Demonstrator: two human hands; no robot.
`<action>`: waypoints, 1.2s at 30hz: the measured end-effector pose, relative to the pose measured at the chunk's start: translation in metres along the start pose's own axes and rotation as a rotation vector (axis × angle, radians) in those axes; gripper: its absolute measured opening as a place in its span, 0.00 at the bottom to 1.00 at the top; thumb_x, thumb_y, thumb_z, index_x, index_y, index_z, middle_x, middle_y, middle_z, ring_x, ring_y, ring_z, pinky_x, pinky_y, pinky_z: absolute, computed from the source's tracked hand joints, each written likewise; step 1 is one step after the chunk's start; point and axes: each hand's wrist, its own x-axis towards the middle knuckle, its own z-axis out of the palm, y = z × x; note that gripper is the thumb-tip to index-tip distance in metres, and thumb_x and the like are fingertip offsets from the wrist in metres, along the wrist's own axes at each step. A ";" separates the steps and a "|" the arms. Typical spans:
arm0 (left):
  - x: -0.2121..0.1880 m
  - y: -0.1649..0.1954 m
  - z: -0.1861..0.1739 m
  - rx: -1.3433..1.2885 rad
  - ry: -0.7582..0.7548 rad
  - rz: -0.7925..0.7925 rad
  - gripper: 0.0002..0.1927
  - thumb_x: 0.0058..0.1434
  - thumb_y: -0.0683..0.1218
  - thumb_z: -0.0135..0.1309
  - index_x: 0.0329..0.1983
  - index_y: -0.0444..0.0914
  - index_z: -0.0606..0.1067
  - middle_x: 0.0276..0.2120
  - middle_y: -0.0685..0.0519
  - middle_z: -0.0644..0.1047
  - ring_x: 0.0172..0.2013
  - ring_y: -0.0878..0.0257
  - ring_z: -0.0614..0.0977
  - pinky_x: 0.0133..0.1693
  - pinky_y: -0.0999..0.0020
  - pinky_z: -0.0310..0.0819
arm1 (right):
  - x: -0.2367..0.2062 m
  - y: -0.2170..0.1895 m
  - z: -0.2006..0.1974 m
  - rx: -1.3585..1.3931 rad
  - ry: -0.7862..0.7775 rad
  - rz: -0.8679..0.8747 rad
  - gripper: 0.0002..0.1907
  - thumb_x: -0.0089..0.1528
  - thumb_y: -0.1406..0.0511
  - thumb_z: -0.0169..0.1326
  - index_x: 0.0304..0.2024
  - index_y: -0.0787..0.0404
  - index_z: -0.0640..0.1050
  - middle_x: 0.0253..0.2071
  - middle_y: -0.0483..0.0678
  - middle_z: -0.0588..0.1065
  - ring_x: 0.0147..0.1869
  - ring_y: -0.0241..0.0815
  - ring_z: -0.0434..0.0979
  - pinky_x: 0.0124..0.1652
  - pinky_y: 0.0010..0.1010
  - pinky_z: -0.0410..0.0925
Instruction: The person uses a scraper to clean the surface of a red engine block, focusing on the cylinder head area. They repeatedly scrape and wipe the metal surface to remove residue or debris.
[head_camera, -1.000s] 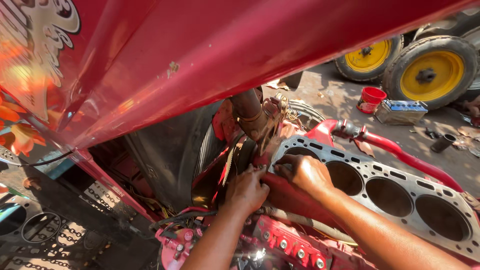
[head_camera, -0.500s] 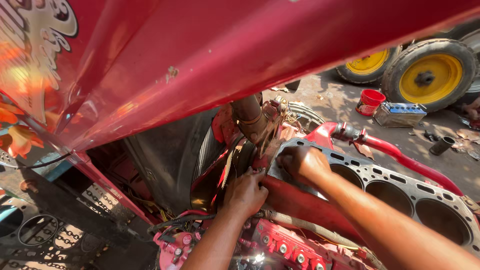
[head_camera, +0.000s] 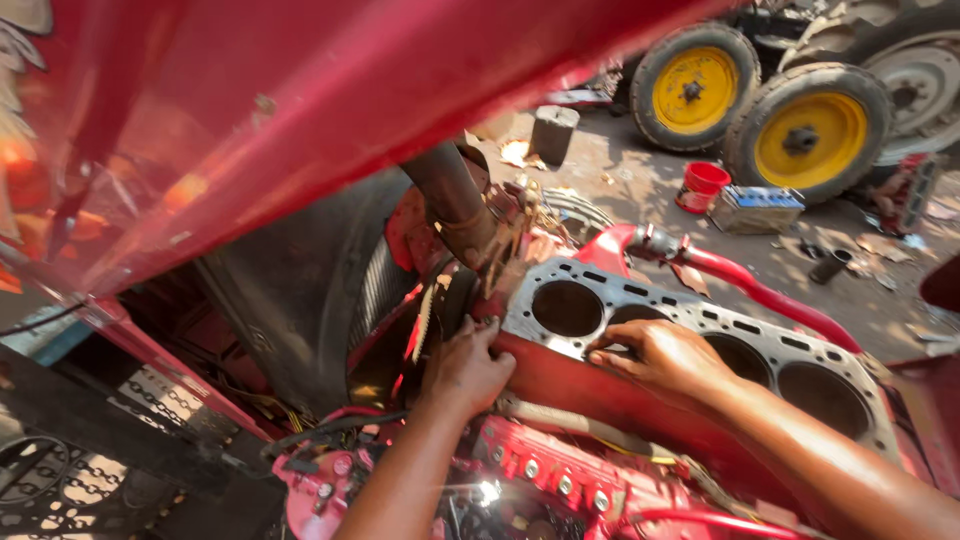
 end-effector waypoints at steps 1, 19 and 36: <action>-0.001 0.003 0.000 0.022 -0.056 -0.027 0.37 0.57 0.59 0.51 0.70 0.43 0.66 0.72 0.39 0.59 0.67 0.44 0.67 0.66 0.56 0.60 | -0.014 0.004 -0.003 -0.040 -0.018 0.045 0.17 0.57 0.50 0.58 0.45 0.44 0.84 0.43 0.45 0.83 0.46 0.51 0.82 0.44 0.42 0.73; 0.001 0.080 0.048 0.194 -0.104 0.301 0.21 0.63 0.50 0.48 0.57 0.41 0.78 0.58 0.44 0.77 0.65 0.46 0.71 0.73 0.43 0.51 | -0.020 -0.014 0.001 -0.082 0.101 0.167 0.19 0.58 0.47 0.57 0.46 0.45 0.84 0.44 0.48 0.82 0.48 0.54 0.82 0.46 0.44 0.73; 0.000 0.068 0.053 0.124 -0.048 0.115 0.31 0.54 0.58 0.62 0.61 0.49 0.73 0.73 0.46 0.55 0.75 0.48 0.45 0.68 0.31 0.33 | 0.003 -0.006 0.009 -0.188 -0.001 0.205 0.19 0.57 0.47 0.56 0.46 0.42 0.84 0.38 0.49 0.83 0.46 0.52 0.83 0.45 0.45 0.73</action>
